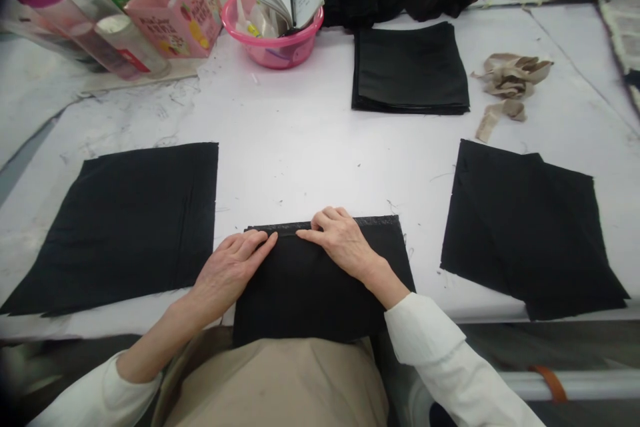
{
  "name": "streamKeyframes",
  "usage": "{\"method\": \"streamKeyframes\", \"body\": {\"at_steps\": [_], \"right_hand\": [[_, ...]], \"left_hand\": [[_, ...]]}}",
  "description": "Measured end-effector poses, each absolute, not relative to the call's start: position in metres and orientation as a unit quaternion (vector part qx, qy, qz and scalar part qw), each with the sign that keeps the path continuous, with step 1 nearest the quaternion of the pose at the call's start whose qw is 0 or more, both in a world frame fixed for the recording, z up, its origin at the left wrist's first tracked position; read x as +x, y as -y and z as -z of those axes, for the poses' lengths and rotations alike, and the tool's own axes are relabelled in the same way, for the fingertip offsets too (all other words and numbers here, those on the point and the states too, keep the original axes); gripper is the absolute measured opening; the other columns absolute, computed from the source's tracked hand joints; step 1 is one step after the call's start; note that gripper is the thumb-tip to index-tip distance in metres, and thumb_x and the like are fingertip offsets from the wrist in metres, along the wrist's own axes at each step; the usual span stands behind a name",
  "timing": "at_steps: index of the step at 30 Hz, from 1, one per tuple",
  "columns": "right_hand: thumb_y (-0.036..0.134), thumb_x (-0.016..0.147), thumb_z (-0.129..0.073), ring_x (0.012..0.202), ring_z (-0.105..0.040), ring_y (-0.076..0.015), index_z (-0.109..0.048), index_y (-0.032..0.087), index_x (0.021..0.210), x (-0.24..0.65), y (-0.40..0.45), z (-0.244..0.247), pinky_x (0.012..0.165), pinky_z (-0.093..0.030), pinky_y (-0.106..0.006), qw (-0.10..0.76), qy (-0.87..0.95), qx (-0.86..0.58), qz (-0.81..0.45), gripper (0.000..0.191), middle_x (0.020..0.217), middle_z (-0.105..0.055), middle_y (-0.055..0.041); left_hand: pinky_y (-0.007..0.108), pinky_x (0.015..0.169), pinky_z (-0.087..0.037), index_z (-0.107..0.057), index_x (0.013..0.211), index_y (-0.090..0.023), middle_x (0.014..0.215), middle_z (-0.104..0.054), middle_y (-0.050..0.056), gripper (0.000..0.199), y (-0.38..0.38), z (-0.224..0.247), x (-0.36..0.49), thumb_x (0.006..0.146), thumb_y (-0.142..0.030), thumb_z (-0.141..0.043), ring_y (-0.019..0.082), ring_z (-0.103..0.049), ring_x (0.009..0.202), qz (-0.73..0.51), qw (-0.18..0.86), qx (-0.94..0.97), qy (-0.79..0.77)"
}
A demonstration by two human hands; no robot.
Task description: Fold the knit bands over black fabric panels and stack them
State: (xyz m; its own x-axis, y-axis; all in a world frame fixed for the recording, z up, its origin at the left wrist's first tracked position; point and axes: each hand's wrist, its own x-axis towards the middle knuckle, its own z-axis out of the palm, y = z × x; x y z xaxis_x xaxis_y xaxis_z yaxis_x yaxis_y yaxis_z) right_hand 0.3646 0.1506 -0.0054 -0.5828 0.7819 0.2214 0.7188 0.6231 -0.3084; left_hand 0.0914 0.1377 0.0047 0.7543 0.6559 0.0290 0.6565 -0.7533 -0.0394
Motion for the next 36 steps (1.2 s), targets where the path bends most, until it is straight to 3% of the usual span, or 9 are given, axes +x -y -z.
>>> {"method": "streamKeyframes", "body": {"at_steps": [12,17,28,36], "right_hand": [[0.02,0.096,-0.051,0.09,-0.047,-0.0151,-0.064,0.029,0.119,0.361,-0.147,0.006,0.082,-0.036,-0.031,0.165,0.887,-0.426,-0.07,0.028,0.094,-0.058,-0.0036],[0.023,0.098,-0.049,0.093,-0.047,-0.015,-0.064,0.029,0.119,0.365,-0.147,0.006,0.084,-0.036,-0.032,0.162,0.887,-0.425,-0.081,0.027,0.094,-0.058,-0.0034],[0.02,0.097,-0.051,0.09,-0.047,-0.0142,-0.065,0.032,0.118,0.399,-0.146,0.002,0.081,-0.035,-0.031,0.162,0.887,-0.426,-0.081,0.028,0.091,-0.057,-0.0022],[0.021,0.098,-0.047,0.09,-0.046,-0.0157,-0.063,0.028,0.12,0.395,-0.143,0.003,0.081,-0.035,-0.032,0.157,0.891,-0.421,-0.065,0.028,0.091,-0.056,-0.004]], "left_hand": [[0.04,0.089,-0.047,-0.042,0.143,-0.015,0.114,-0.06,0.012,0.052,-0.145,-0.01,0.102,0.092,-0.006,-0.04,0.024,-0.058,0.103,-0.019,0.007,-0.943,0.331],[0.039,0.094,-0.045,-0.042,0.142,-0.014,0.12,-0.058,0.013,0.051,-0.149,-0.01,0.112,0.093,-0.003,-0.037,0.024,-0.054,0.113,-0.026,0.004,-0.952,0.305],[0.039,0.089,-0.046,-0.039,0.145,-0.016,0.115,-0.058,0.011,0.054,-0.152,-0.009,0.123,0.092,-0.006,-0.043,0.025,-0.056,0.106,-0.043,-0.002,-0.954,0.297],[0.038,0.098,-0.042,-0.039,0.144,-0.011,0.123,-0.055,0.012,0.052,-0.154,-0.015,0.137,0.092,-0.003,-0.04,0.024,-0.051,0.115,-0.071,0.004,-0.96,0.272]]}}
